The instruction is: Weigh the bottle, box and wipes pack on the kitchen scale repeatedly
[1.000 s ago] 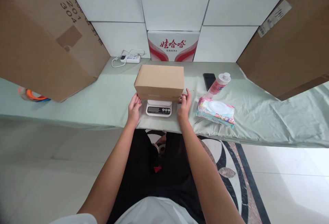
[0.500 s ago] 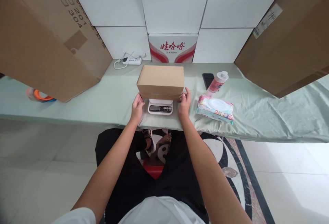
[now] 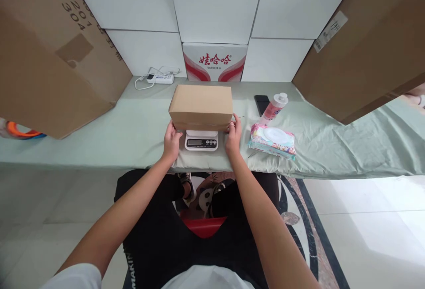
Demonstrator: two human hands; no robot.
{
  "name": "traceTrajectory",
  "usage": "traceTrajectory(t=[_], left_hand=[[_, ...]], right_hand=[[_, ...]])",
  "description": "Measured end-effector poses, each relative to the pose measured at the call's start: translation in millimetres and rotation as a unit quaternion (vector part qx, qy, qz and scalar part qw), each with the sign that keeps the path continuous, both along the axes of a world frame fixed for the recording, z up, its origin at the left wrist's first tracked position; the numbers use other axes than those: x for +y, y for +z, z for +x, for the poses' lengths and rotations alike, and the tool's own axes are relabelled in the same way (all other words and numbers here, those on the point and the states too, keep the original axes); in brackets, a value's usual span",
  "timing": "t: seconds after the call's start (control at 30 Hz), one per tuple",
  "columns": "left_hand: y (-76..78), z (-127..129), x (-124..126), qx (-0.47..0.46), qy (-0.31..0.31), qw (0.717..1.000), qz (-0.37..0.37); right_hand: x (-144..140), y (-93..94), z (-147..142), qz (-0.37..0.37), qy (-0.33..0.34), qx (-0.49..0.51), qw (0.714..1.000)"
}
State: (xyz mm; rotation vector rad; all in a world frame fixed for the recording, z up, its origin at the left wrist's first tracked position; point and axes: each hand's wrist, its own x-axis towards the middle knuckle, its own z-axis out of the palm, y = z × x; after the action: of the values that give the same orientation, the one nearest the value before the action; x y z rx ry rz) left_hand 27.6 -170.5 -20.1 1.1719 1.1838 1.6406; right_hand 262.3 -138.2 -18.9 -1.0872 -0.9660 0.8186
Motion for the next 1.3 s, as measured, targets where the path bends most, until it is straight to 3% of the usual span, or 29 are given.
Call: traceTrajectory(t=[0.4,0.83,1.13,1.3], left_hand=[[23.9,7.2,11.4,0.030,0.012,0.998,0.062],[12.2,6.5,-3.5,0.054,-0.005,0.998,0.042],[30.4,8.3,-13.1,0.041,0.017,0.999,0.031],[25.6,5.3,-19.6,0.038,0.028,0.999,0.019]], right_hand=[[3.2,-3.4,4.3,0.003,0.035,-0.006,0.999],[-3.7,-9.4,5.3,0.039,-0.017,-0.040,0.998],[-9.6,-2.5,2.8,0.049,-0.043,-0.022,0.998],[-20.0,3.0,1.7,0.071,-0.048,-0.109,0.990]])
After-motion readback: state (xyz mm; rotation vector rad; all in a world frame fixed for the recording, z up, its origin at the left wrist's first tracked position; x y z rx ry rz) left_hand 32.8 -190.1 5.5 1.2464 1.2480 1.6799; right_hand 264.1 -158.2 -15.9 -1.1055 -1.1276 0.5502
